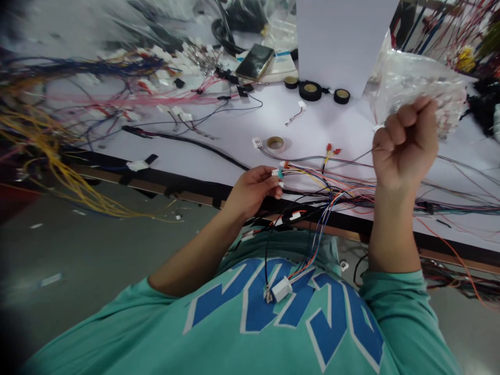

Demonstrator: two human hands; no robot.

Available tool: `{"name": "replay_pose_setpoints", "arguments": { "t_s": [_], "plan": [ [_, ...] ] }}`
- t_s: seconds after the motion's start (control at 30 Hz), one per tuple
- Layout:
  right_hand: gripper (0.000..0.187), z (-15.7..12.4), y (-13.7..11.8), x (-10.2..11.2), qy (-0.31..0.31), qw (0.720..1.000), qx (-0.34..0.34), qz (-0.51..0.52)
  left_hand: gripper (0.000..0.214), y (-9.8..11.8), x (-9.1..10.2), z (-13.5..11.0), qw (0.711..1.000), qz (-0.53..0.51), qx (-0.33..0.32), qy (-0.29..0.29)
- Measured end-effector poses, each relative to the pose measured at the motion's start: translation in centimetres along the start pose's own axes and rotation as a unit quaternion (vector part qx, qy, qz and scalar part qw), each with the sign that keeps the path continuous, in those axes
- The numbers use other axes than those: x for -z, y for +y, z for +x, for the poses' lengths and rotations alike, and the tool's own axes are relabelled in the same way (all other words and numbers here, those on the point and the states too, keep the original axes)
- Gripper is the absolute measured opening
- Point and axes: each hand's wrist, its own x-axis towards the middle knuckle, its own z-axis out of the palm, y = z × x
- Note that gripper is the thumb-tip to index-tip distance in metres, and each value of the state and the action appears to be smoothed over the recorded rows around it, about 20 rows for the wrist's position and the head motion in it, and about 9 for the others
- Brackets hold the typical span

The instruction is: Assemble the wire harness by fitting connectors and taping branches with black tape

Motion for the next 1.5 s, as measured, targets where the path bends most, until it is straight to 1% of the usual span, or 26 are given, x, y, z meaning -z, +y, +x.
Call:
{"name": "replay_pose_setpoints", "arguments": {
  "t_s": [0.03, 0.07, 0.1, 0.13, 0.2, 0.23, 0.27, 0.33, 0.4, 0.47, 0.53, 0.8, 0.93, 1.13, 1.23, 1.4, 1.5],
  "plan": [
    [0.014, -0.5, 0.4, -0.4, -0.013, 0.998, 0.010, -0.053, 0.021, 0.1, 0.2, 0.0, 1.000, -0.016, 0.007, -0.006],
    [0.015, -1.1, 0.9, -0.8, -0.039, 0.991, 0.015, -0.127, 0.027, 0.2, 0.4, 0.1, 0.999, -0.032, 0.016, -0.012],
    [0.016, -1.8, 1.5, -1.3, -0.080, 0.974, 0.012, -0.212, 0.033, 0.3, 0.6, 0.1, 0.998, -0.047, 0.025, -0.019],
    [0.017, -2.5, 2.2, -1.8, -0.139, 0.946, -0.003, -0.293, 0.038, 0.4, 0.8, 0.2, 0.997, -0.059, 0.033, -0.028],
    [0.017, -3.6, 3.5, -2.5, -0.272, 0.868, -0.052, -0.413, 0.045, 0.5, 1.2, 0.3, 0.995, -0.075, 0.047, -0.049],
    [0.016, -4.0, 4.1, -2.7, -0.327, 0.829, -0.070, -0.448, 0.046, 0.6, 1.3, 0.3, 0.994, -0.080, 0.054, -0.060],
    [0.016, -4.3, 4.6, -2.8, -0.367, 0.798, -0.077, -0.472, 0.046, 0.6, 1.5, 0.4, 0.992, -0.084, 0.058, -0.070],
    [0.016, -4.7, 5.4, -2.8, -0.410, 0.759, -0.056, -0.502, 0.045, 0.5, 1.8, 0.5, 0.990, -0.092, 0.065, -0.085],
    [0.016, -4.9, 6.0, -2.6, -0.431, 0.734, -0.026, -0.524, 0.042, 0.5, 2.0, 0.6, 0.988, -0.100, 0.072, -0.096],
    [0.016, -5.2, 6.3, -2.5, -0.439, 0.719, 0.002, -0.538, 0.040, 0.3, 2.1, 0.7, 0.986, -0.108, 0.077, -0.105],
    [0.016, -5.4, 6.4, -2.5, -0.441, 0.706, 0.014, -0.553, 0.039, 0.3, 2.2, 0.8, 0.984, -0.114, 0.079, -0.112],
    [0.015, -6.2, 6.7, -2.9, -0.431, 0.652, 0.026, -0.623, 0.038, 0.3, 2.3, 0.8, 0.983, -0.111, 0.081, -0.121],
    [0.018, -6.5, 6.7, -3.1, -0.418, 0.621, 0.029, -0.662, 0.040, 0.3, 2.2, 0.8, 0.982, -0.121, 0.082, -0.121],
    [0.022, -6.9, 6.5, -3.7, -0.401, 0.587, 0.054, -0.701, 0.038, 0.5, 2.3, 0.9, 0.981, -0.124, 0.087, -0.120],
    [0.022, -7.0, 6.6, -3.8, -0.401, 0.582, 0.062, -0.705, 0.035, 0.5, 2.3, 0.8, 0.982, -0.122, 0.091, -0.115],
    [0.025, -7.3, 7.2, -3.5, -0.398, 0.589, 0.077, -0.699, 0.032, 0.6, 2.1, 0.7, 0.984, -0.107, 0.094, -0.103],
    [0.027, -7.6, 7.7, -3.5, -0.403, 0.588, 0.089, -0.695, 0.031, 0.7, 2.0, 0.7, 0.987, -0.093, 0.089, -0.099]
  ]
}}
